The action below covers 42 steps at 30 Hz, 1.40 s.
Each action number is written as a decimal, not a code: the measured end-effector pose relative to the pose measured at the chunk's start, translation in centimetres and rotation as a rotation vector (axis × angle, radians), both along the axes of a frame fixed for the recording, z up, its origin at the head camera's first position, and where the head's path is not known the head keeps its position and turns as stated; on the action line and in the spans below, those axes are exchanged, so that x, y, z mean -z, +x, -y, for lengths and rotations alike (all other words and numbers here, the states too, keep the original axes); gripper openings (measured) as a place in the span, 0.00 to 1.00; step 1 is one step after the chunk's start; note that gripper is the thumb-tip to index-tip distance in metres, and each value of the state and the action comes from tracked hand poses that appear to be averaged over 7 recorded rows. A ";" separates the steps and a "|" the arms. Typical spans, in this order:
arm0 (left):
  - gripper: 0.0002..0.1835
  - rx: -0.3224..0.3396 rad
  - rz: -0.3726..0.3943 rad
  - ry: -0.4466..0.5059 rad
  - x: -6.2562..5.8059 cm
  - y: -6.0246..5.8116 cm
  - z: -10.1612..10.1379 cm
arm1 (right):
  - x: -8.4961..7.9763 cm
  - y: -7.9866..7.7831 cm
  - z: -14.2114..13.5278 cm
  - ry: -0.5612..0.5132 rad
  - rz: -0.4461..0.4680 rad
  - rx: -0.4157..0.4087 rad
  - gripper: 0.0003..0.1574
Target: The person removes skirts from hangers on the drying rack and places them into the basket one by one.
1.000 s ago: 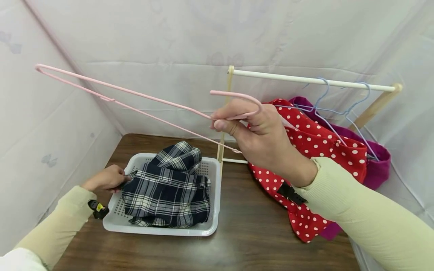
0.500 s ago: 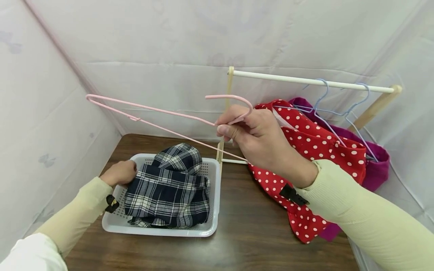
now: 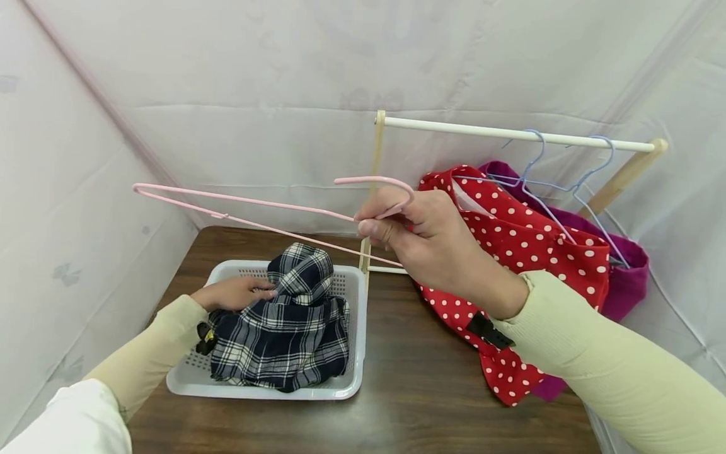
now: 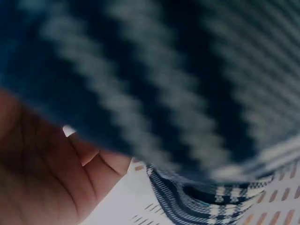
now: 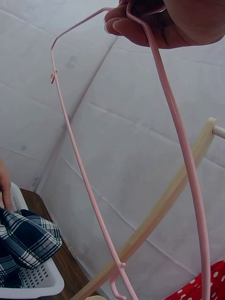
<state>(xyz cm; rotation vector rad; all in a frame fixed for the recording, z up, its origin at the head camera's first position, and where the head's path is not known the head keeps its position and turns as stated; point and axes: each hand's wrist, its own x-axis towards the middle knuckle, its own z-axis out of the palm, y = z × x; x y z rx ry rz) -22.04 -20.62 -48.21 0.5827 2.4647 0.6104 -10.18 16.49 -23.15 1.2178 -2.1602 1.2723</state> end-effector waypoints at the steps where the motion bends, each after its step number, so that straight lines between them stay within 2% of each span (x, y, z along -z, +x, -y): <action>1: 0.29 0.025 -0.021 -0.018 0.2 0.0 -0.2 | 0.0 0.0 0.0 0.004 -0.004 0.006 0.08; 5: 0.22 0.055 -0.048 -0.096 1.2 0.1 -0.9 | 0.2 -0.1 0.1 0.024 -0.020 0.011 0.09; 10: 0.22 0.012 -0.034 -0.175 2.8 0.2 -1.6 | 0.5 -0.3 0.3 0.054 -0.047 0.004 0.11; 14: 0.24 -0.049 -0.018 -0.155 3.4 0.2 -1.7 | 0.7 -0.3 0.2 0.083 -0.045 0.030 0.13; 18: 0.28 -0.133 -0.014 -0.037 2.7 0.5 -0.5 | 0.7 -0.3 0.1 0.123 -0.041 0.045 0.12; 22: 0.25 -0.190 -0.043 0.074 0.7 1.2 1.5 | 0.6 -0.1 -0.2 0.153 -0.024 0.084 0.11; 24: 0.21 -0.216 -0.068 0.099 -0.3 1.7 2.5 | 0.5 0.0 -0.4 0.159 -0.016 0.108 0.12; 26: 0.19 -0.240 -0.131 0.100 -1.2 2.4 3.6 | 0.5 0.0 -0.5 0.159 -0.010 0.121 0.13; 31: 0.25 -0.329 -0.261 0.085 -2.7 4.7 6.4 | 0.5 0.1 -0.8 0.152 0.001 0.122 0.14; 34: 0.25 -0.390 -0.298 0.125 -2.7 6.2 7.8 | 0.5 0.1 -1.0 0.158 -0.008 0.137 0.14; 38: 0.25 -0.437 -0.327 0.177 -1.9 8.1 9.3 | 0.5 0.2 -1.4 0.166 -0.014 0.163 0.15; 42: 0.28 -0.489 -0.295 0.176 -0.9 10.0 10.1 | 0.6 0.3 -1.6 0.158 -0.008 0.158 0.16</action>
